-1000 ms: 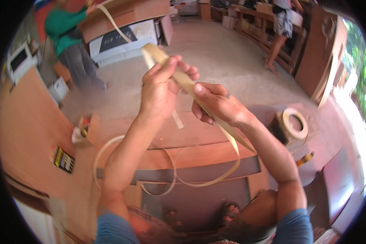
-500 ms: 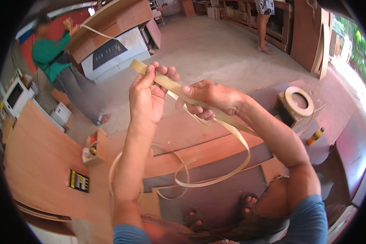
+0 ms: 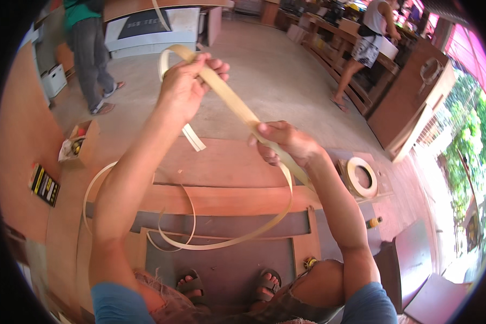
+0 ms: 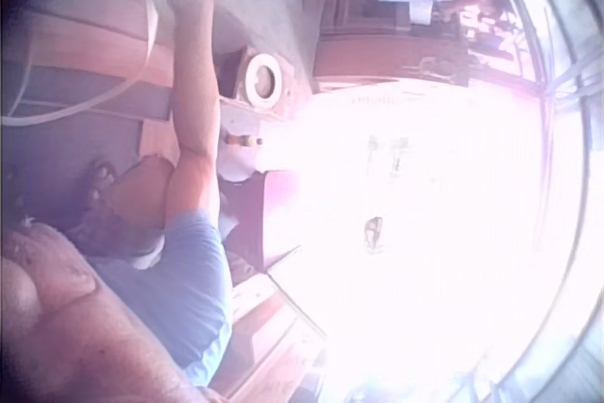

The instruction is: The person measures a strip of wood veneer with a tape measure, then uses tin snips to cut it into shorter pieces. They repeatedly measure, cut, and handle the veneer strips on a workbench.

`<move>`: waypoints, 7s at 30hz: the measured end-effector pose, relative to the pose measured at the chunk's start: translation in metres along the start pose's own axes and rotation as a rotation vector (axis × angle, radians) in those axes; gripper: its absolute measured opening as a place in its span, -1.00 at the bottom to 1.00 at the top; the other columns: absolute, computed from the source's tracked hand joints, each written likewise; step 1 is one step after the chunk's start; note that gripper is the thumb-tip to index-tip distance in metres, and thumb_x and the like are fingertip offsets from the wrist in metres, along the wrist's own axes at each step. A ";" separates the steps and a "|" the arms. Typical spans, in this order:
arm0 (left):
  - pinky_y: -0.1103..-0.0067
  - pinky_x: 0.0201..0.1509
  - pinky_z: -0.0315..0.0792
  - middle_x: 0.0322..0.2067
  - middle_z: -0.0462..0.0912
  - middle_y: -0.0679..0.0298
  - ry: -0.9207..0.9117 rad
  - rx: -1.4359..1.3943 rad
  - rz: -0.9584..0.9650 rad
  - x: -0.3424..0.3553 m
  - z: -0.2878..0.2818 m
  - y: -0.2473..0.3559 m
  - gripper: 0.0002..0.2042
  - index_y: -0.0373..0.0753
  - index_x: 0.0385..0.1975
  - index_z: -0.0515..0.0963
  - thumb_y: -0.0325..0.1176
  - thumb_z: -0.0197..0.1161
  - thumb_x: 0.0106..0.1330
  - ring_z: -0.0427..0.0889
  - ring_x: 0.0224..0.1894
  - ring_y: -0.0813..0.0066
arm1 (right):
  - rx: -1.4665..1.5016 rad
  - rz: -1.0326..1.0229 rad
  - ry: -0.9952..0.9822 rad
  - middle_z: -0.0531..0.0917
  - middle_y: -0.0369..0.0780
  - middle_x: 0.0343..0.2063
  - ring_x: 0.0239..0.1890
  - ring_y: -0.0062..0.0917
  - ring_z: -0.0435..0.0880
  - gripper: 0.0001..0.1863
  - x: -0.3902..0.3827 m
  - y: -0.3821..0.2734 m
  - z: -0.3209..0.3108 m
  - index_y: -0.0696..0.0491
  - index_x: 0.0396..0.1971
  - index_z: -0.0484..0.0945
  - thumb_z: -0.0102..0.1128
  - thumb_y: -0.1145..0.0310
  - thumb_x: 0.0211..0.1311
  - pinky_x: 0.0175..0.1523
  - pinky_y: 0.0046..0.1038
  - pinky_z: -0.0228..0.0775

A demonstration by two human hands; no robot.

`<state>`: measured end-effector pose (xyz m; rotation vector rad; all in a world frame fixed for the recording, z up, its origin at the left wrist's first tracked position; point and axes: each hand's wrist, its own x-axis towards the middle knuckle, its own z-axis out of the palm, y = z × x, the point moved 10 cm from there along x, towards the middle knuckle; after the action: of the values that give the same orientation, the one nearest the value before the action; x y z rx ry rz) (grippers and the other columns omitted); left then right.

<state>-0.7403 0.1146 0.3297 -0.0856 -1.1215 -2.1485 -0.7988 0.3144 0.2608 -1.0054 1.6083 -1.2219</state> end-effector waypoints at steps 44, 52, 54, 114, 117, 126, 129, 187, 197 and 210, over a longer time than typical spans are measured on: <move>0.33 0.57 0.09 0.36 0.30 0.02 -0.622 -0.052 0.155 0.073 -0.178 0.201 -0.56 -0.48 0.33 0.21 -0.51 -0.03 0.48 0.28 0.41 0.23 | -0.696 -0.267 0.059 0.50 -0.37 -0.65 -0.62 -0.59 0.41 -0.68 0.012 -0.117 -0.006 0.03 -0.48 0.67 0.12 0.11 0.28 -0.52 -0.46 0.26; 0.44 -0.34 0.44 -0.52 0.36 0.25 0.230 -0.377 0.421 0.019 -0.196 0.217 -0.86 -0.33 -0.30 0.34 -0.51 -0.17 0.50 0.42 -0.47 0.40 | -0.533 -0.230 -0.016 0.37 -0.36 -0.77 -0.70 -0.68 0.30 -0.64 0.011 -0.114 0.042 0.12 -0.48 0.58 0.10 0.14 0.40 -0.59 -0.52 0.13; 0.54 -0.53 0.35 -0.60 0.28 0.30 0.139 -0.588 0.290 0.018 -0.165 0.215 -0.87 -0.35 -0.27 0.32 -0.52 -0.19 0.51 0.32 -0.59 0.49 | -0.500 -0.183 -0.059 0.36 -0.37 -0.77 -0.71 -0.68 0.29 -0.63 0.013 -0.103 0.048 0.13 -0.47 0.57 0.09 0.14 0.42 -0.60 -0.52 0.11; 0.28 0.17 0.45 0.10 0.58 0.19 0.990 0.553 -0.217 -0.086 -0.537 0.109 -0.65 -0.33 0.15 0.48 -0.26 -0.02 0.52 0.59 0.06 0.25 | -0.516 0.178 -0.347 0.38 -0.39 -0.70 -0.69 -0.68 0.21 -0.72 0.008 0.044 0.018 0.10 -0.39 0.55 0.01 0.23 0.41 -0.59 -0.50 0.04; 0.42 0.27 0.37 0.09 0.62 0.19 0.438 1.049 -0.153 -0.013 -0.376 0.095 -0.56 -0.31 0.24 0.45 -0.18 0.09 0.49 0.57 0.15 0.35 | -0.522 0.182 -0.357 0.37 -0.39 -0.71 -0.71 -0.68 0.19 -0.73 0.017 0.046 0.023 0.11 -0.38 0.55 0.00 0.25 0.43 -0.61 -0.51 0.03; 0.43 -0.16 0.56 -0.21 0.61 0.19 -0.974 1.445 0.221 -0.123 0.049 -0.088 -0.47 -0.29 0.22 0.46 -0.38 0.40 0.24 0.66 -0.21 0.26 | -0.497 0.198 -0.296 0.37 -0.39 -0.71 -0.70 -0.70 0.21 -0.70 0.016 0.044 0.015 0.13 -0.37 0.58 0.01 0.23 0.45 -0.62 -0.52 0.03; 0.44 -0.42 0.49 -0.40 0.48 0.20 -0.911 1.700 0.433 -0.119 0.052 -0.088 -0.51 -0.27 0.16 0.50 -0.38 0.42 0.20 0.59 -0.45 0.25 | -0.441 0.147 -0.293 0.41 -0.36 -0.71 -0.71 -0.69 0.26 -0.70 0.009 0.040 0.015 0.14 -0.34 0.59 0.01 0.24 0.45 -0.62 -0.51 0.09; 0.74 -0.70 -0.03 -0.73 0.23 0.54 -0.338 0.608 -1.084 -0.186 -0.016 -0.184 -0.74 -0.24 -0.44 0.52 -0.20 0.24 0.43 0.08 -0.75 0.81 | -0.539 0.210 -0.723 0.52 -0.31 -0.72 -0.71 -0.61 0.41 -0.66 -0.004 0.118 0.031 0.11 -0.42 0.64 0.15 0.10 0.22 -0.56 -0.44 0.22; 0.72 -0.71 -0.04 -0.75 0.28 0.50 -0.318 0.676 -1.147 -0.187 -0.057 -0.175 -0.75 -0.25 -0.47 0.55 -0.23 0.28 0.40 0.09 -0.76 0.79 | -0.675 0.386 -0.646 0.62 -0.33 -0.58 -0.49 -0.58 0.52 -0.72 -0.021 0.144 -0.040 0.04 -0.31 0.63 0.17 0.11 0.34 -0.23 -0.40 0.38; 0.57 -0.39 0.50 -0.56 0.54 0.36 -0.592 0.723 -1.653 -0.269 -0.114 -0.228 -0.71 -0.31 -0.26 0.62 -0.14 0.26 0.43 0.53 -0.53 0.55 | -0.943 0.433 -0.461 0.68 -0.26 -0.56 -0.48 -0.46 0.60 -0.78 -0.059 0.189 -0.056 0.07 -0.46 0.71 0.19 0.25 0.17 -0.35 -0.33 0.42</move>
<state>-0.6485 0.2651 0.0032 0.8789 -2.9433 -2.7894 -0.8524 0.4233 0.0947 -1.2656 1.8797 0.1269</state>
